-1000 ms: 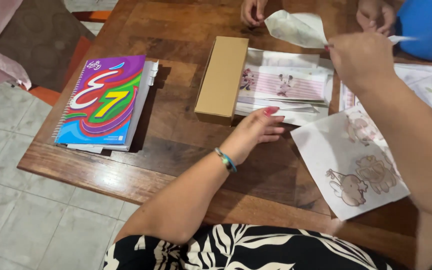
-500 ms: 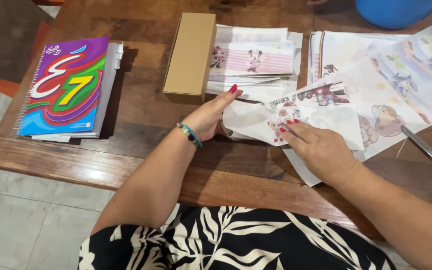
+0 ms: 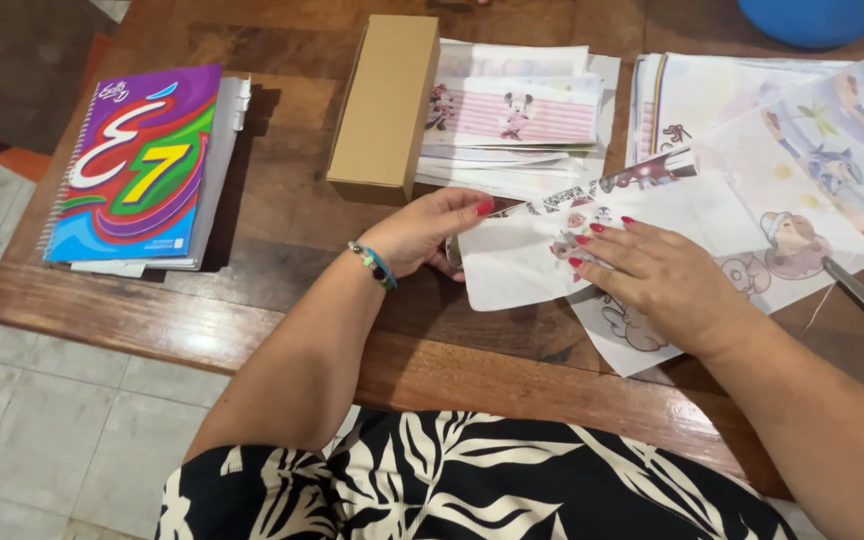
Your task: Cutting out printed designs from paper sheets using scissors and organizing them on a table
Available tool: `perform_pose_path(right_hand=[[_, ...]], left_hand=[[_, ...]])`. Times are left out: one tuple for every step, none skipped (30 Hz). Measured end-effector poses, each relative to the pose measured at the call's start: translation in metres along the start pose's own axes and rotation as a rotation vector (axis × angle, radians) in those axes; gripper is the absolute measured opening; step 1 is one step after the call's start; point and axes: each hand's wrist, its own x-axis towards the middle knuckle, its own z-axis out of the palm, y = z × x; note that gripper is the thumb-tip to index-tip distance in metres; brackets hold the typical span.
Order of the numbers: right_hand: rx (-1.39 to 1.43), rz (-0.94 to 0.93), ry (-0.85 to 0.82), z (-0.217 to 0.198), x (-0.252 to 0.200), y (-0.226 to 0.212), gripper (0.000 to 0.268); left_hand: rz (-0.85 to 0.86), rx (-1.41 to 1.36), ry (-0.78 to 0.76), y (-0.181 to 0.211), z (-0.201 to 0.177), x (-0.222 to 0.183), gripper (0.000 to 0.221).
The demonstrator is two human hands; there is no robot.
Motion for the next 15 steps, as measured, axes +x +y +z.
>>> perform_pose_path(right_hand=[[0.016, -0.001, -0.014, 0.000, 0.001, 0.001, 0.032], [0.033, -0.002, -0.028, -0.001, 0.002, 0.002, 0.033], [0.027, 0.003, -0.031, -0.002, 0.004, 0.003, 0.033], [0.030, -0.006, -0.019, -0.003, 0.006, 0.003, 0.032], [0.031, -0.017, -0.007, -0.005, 0.007, 0.004, 0.030], [0.024, -0.013, -0.011, -0.004, 0.008, 0.005, 0.030], [0.033, -0.017, -0.003, -0.003, 0.009, 0.006, 0.031], [0.042, -0.021, 0.005, -0.002, 0.011, 0.007, 0.031], [0.039, -0.020, 0.002, 0.001, 0.010, 0.008, 0.031], [0.011, 0.004, -0.045, 0.003, 0.010, 0.008, 0.034], [-0.015, 0.027, -0.089, 0.007, 0.010, 0.009, 0.038], [-0.018, 0.027, -0.090, 0.005, 0.011, 0.007, 0.038], [-0.008, 0.037, -0.090, 0.005, 0.012, 0.006, 0.038], [0.002, 0.047, -0.090, 0.004, 0.014, 0.004, 0.038], [0.001, 0.045, -0.091, 0.003, 0.014, 0.005, 0.038]], left_hand=[[0.031, -0.015, -0.007, -0.003, -0.002, 0.003, 0.073], [0.062, -0.031, -0.015, -0.007, -0.004, 0.006, 0.069], [0.063, -0.031, -0.023, -0.014, -0.007, 0.011, 0.069], [0.091, -0.025, -0.023, -0.021, -0.010, 0.017, 0.068], [0.122, -0.020, -0.023, -0.029, -0.011, 0.022, 0.069], [0.125, -0.021, -0.032, -0.030, -0.012, 0.024, 0.069], [0.148, 0.002, -0.020, -0.032, -0.013, 0.025, 0.064], [0.172, 0.025, -0.008, -0.034, -0.013, 0.026, 0.060], [0.173, 0.023, -0.013, -0.039, -0.014, 0.031, 0.060], [0.181, 0.007, 0.002, -0.043, -0.015, 0.036, 0.056], [0.188, -0.009, 0.019, -0.047, -0.017, 0.041, 0.052], [0.190, -0.009, 0.016, -0.045, -0.016, 0.040, 0.052], [0.203, 0.013, 0.032, -0.044, -0.015, 0.039, 0.051], [0.216, 0.036, 0.049, -0.042, -0.014, 0.038, 0.049], [0.218, 0.033, 0.050, -0.043, -0.015, 0.039, 0.049]])
